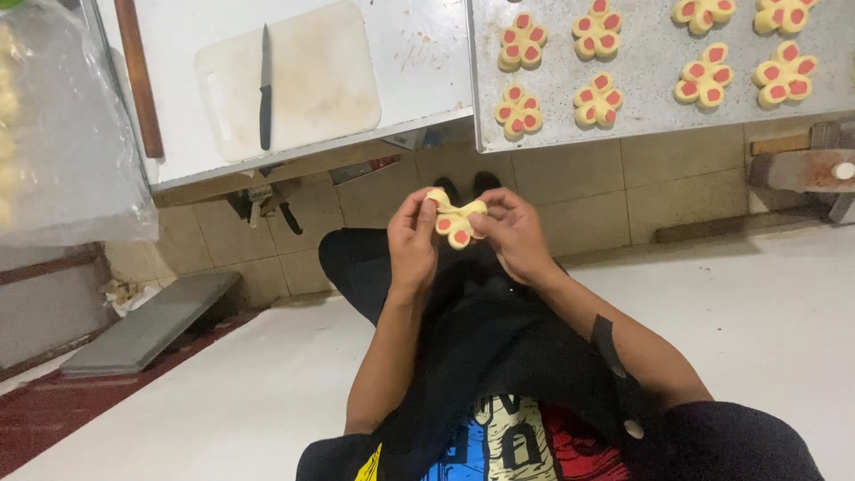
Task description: Shaping dough into flower patterns by cutting and folding, then arranging them on a baking tray.
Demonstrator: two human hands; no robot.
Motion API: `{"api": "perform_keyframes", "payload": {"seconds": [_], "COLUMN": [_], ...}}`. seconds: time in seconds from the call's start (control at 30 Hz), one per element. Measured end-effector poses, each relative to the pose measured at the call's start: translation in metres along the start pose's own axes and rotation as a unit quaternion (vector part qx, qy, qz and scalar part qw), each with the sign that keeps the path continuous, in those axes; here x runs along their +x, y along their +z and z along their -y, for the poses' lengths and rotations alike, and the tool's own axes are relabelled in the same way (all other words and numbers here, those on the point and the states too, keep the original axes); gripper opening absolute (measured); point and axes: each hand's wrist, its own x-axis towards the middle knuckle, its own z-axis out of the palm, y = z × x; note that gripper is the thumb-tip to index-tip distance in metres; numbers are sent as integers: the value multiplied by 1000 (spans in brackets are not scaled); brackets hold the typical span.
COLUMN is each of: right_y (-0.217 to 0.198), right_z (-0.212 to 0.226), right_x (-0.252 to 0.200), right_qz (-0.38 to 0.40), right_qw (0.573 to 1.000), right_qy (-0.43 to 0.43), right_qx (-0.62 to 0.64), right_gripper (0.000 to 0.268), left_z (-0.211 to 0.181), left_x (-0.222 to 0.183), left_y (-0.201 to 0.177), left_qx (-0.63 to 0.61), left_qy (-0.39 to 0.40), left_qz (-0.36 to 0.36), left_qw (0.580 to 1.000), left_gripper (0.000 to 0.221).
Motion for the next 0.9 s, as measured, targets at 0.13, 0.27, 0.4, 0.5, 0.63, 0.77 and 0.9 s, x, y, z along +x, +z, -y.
{"api": "perform_keyframes", "payload": {"seconds": [0.13, 0.27, 0.4, 0.5, 0.63, 0.77, 0.9], "right_y": [-6, 0, 6, -8, 17, 19, 10], "right_z": [0, 14, 28, 15, 56, 53, 33], "right_x": [2, 4, 4, 11, 3, 4, 8], "right_qz": [-2, -6, -6, 36, 62, 58, 29], "right_qw": [1000, 996, 988, 974, 963, 963, 974], "right_qy": [7, 14, -27, -37, -28, -29, -17], "right_qx": [12, -84, -155, -219, -261, -261, -223], "right_gripper": [40, 38, 42, 41, 57, 54, 42], "left_z": [-11, -17, -4, -12, -15, -5, 10], "left_x": [-3, -2, -3, 7, 20, 24, 23], "left_y": [9, 8, 3, -2, -8, -9, -6], "left_qx": [34, 180, 96, 101, 91, 118, 45], "left_qy": [23, 57, -6, -38, -57, -11, 24], "left_qz": [-5, 40, 53, 101, 126, 45, -50], "left_qw": [999, 981, 994, 989, 986, 992, 997], "left_gripper": [41, 20, 39, 51, 53, 20, 21]}}
